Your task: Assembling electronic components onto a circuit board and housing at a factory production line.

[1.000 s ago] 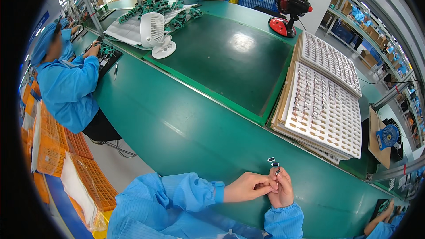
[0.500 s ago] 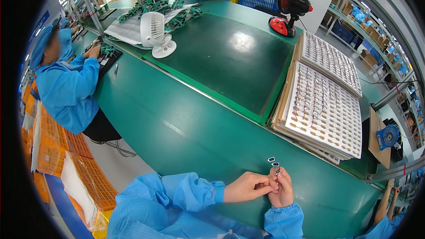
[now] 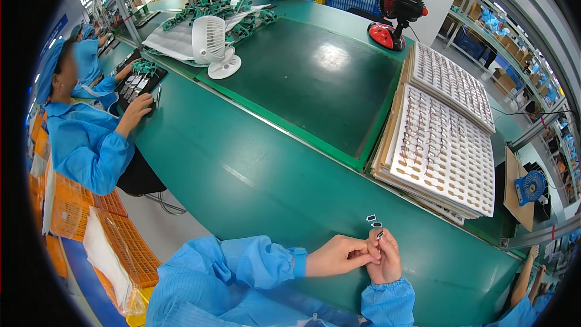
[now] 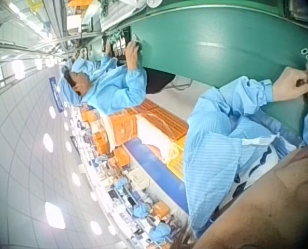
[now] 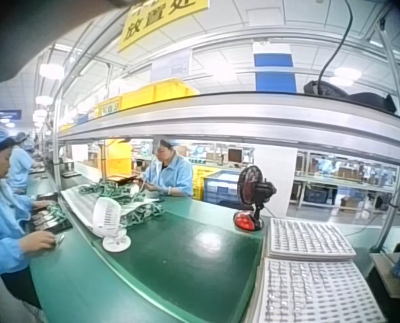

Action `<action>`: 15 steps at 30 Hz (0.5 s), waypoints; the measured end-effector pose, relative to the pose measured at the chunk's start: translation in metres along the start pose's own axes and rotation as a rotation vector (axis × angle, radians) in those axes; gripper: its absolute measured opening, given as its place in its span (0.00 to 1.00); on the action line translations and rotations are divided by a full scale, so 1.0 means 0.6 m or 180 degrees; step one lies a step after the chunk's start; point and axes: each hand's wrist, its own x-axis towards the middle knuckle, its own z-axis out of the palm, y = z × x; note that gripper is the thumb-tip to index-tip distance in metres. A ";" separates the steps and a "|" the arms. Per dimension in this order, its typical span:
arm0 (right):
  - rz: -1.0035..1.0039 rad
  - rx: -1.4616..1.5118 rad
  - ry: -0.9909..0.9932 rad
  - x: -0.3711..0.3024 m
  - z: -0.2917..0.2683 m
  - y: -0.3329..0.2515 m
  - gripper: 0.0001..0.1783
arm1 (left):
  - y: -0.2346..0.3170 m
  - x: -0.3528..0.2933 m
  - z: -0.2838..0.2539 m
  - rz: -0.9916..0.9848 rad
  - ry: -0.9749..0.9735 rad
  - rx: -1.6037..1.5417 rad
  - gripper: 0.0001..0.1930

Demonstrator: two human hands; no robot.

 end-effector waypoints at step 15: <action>-0.0033 -0.0036 -0.0021 0.002 0.002 -0.005 0.09 | 0.003 0.005 -0.002 -0.0012 -0.0055 -0.0027 0.09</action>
